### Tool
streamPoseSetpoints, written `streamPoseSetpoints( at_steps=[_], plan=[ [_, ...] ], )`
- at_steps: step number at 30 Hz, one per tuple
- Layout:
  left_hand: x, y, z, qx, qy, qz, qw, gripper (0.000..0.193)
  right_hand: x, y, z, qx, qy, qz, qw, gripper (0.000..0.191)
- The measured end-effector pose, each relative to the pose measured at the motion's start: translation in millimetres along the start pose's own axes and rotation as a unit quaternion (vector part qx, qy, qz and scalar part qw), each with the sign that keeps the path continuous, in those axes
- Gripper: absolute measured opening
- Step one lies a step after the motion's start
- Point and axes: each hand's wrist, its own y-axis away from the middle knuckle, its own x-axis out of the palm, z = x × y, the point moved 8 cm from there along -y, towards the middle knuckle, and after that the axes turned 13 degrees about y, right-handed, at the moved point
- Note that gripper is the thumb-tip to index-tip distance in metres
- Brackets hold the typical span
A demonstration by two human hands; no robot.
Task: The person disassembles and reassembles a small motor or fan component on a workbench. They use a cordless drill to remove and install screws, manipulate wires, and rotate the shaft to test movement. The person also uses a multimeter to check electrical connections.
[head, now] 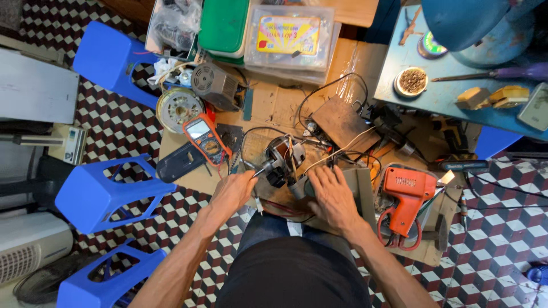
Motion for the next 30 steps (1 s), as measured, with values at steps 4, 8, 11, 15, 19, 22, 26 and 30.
streamPoseSetpoints(
  at_steps=[4, 8, 11, 15, 19, 22, 26, 30],
  plan=[
    [-6.2, -16.6, 3.8, 0.038, 0.028, 0.055, 0.997, 0.019, 30.9, -16.2, -13.0, 0.010, 0.047, 0.154, 0.987, 0.081],
    [-12.8, -34.4, 12.4, 0.011, 0.023, 0.111, 0.993, 0.020, 6.7, -11.4, -1.6, 0.000, 0.038, 0.009, 0.999, 0.083],
    [-17.5, -38.4, 9.7, -0.008, 0.050, 0.094, 0.994, 0.026, -15.0, 12.3, -3.0, 0.065, 0.014, -0.095, 0.993, 0.079],
    [-19.8, -32.9, 3.5, -0.004, 0.020, 0.031, 0.999, 0.042, -21.7, 53.3, -12.7, 0.180, -0.073, -0.124, 0.973, 0.064],
    [-16.5, -21.6, 23.7, -0.026, 0.060, 0.074, 0.995, 0.039, -18.9, 89.0, -13.4, 0.253, -0.072, -0.116, 0.958, 0.058],
    [-10.5, -28.3, 28.2, 0.011, 0.107, 0.110, 0.988, 0.031, -10.4, 106.8, -14.1, 0.292, -0.091, -0.103, 0.946, 0.056],
    [-12.3, -35.4, 32.0, 0.012, 0.112, 0.089, 0.990, 0.027, -0.4, 116.0, -10.2, 0.310, -0.099, -0.096, 0.941, 0.058],
    [-22.1, -28.1, 25.8, 0.027, 0.088, 0.032, 0.995, 0.041, 1.3, 113.5, -0.4, 0.316, -0.105, -0.081, 0.939, 0.058]
  ],
)
